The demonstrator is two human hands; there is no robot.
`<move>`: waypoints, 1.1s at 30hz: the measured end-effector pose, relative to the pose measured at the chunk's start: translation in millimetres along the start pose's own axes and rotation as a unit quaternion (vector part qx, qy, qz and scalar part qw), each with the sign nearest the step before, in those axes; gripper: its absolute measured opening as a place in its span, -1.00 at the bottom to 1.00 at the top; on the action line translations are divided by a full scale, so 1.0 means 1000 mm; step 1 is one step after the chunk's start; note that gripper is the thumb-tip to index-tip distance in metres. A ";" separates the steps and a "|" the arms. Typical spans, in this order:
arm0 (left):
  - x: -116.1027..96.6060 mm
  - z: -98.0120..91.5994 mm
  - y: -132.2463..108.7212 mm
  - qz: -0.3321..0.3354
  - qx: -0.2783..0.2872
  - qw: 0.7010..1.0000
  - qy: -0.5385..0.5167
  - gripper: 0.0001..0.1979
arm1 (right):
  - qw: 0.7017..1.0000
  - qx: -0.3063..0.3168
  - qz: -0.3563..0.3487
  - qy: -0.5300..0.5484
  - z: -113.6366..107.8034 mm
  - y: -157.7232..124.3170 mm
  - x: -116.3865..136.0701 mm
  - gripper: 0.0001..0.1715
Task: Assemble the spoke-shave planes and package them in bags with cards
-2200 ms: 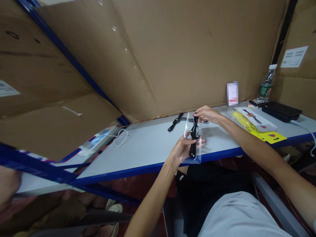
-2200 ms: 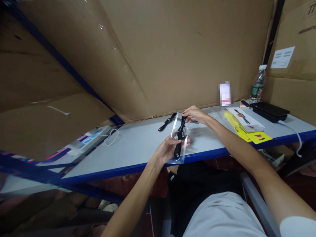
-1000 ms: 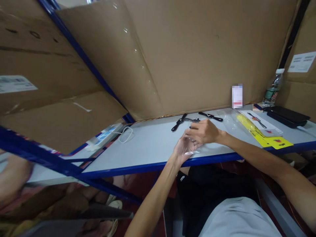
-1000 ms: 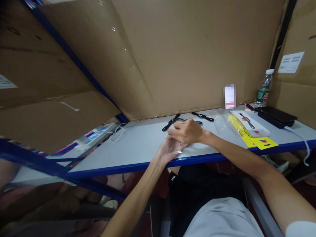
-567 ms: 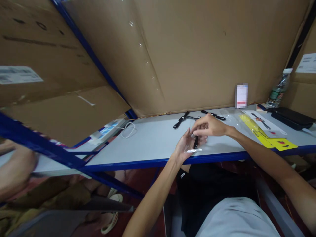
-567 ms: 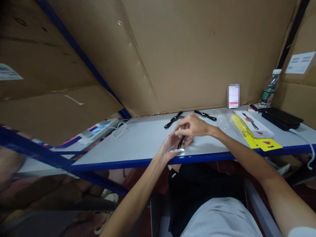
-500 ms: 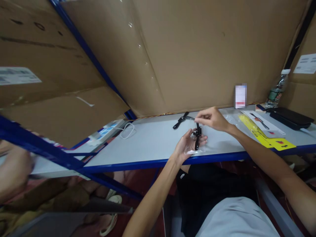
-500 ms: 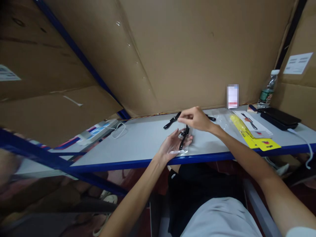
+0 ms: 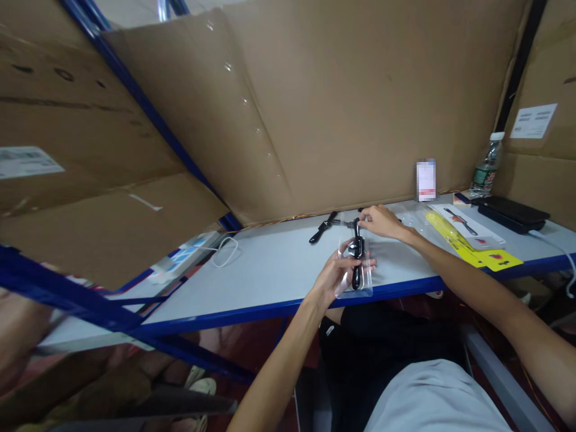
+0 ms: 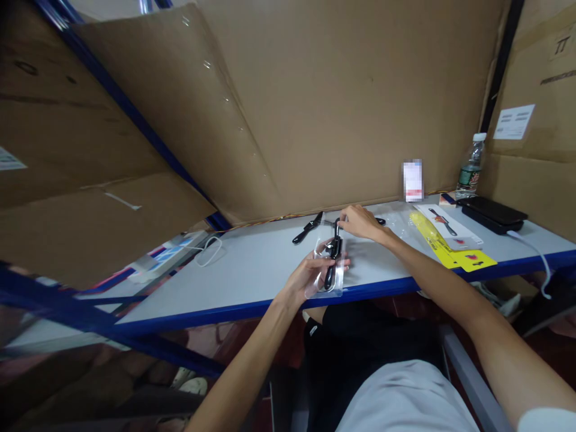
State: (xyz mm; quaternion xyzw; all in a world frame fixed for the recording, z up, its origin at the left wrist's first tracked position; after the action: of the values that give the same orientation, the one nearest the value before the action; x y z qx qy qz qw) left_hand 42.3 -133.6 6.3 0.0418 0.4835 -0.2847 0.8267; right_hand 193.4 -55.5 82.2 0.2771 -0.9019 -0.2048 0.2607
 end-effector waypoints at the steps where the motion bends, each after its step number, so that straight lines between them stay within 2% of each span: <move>1: 0.001 0.000 0.000 0.002 0.007 1.000 0.007 -0.18 | 1.000 0.004 0.008 -0.006 0.003 0.000 -0.002 -0.82; 8: 0.003 0.001 0.001 0.009 0.034 0.999 0.039 -0.12 | 0.989 0.019 0.100 0.106 0.017 0.005 -0.007 -0.54; 11: 0.003 0.002 0.001 0.018 0.036 0.998 0.046 -0.12 | 0.988 -0.025 0.116 0.101 0.018 0.005 -0.002 -0.64; 14: 0.003 0.003 0.000 0.017 0.045 0.997 0.058 -0.11 | 0.991 -0.073 0.110 0.019 0.015 0.004 0.007 -0.80; 16: 0.004 0.004 0.000 0.012 0.050 0.997 0.064 -0.10 | 0.990 -0.082 0.108 -0.029 0.015 0.004 0.012 -0.86; 22: 0.003 0.005 -0.001 0.007 0.052 0.998 0.046 -0.25 | 0.991 -0.057 0.123 0.004 0.020 0.007 0.010 -0.84; 26: 0.002 0.005 -0.002 -0.005 0.055 0.998 0.031 -0.35 | 0.991 -0.059 0.113 -0.026 0.017 0.003 0.009 -0.68; 30: 0.001 0.004 -0.002 -0.010 0.051 0.999 0.012 -0.39 | 0.993 -0.059 0.094 -0.037 0.016 0.002 0.011 -0.61; 33: 0.002 0.004 -0.003 -0.012 0.051 0.998 0.018 -0.41 | 0.995 -0.047 0.091 -0.013 0.018 0.004 0.007 -0.68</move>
State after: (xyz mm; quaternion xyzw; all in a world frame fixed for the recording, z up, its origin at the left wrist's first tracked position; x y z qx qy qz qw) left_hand 44.8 -137.8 7.8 0.0831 0.4841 -0.3175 0.8111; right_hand 176.6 -52.8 72.9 0.1784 -0.9161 -0.2254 0.2795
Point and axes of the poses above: each hand's wrist, its own y-axis towards the middle knuckle, its own z-axis out of the palm, x = y × z, the point moved 5 cm from there along y, towards the middle knuckle, and after that the axes turned 9 degrees about -z, right-handed, at the moved point
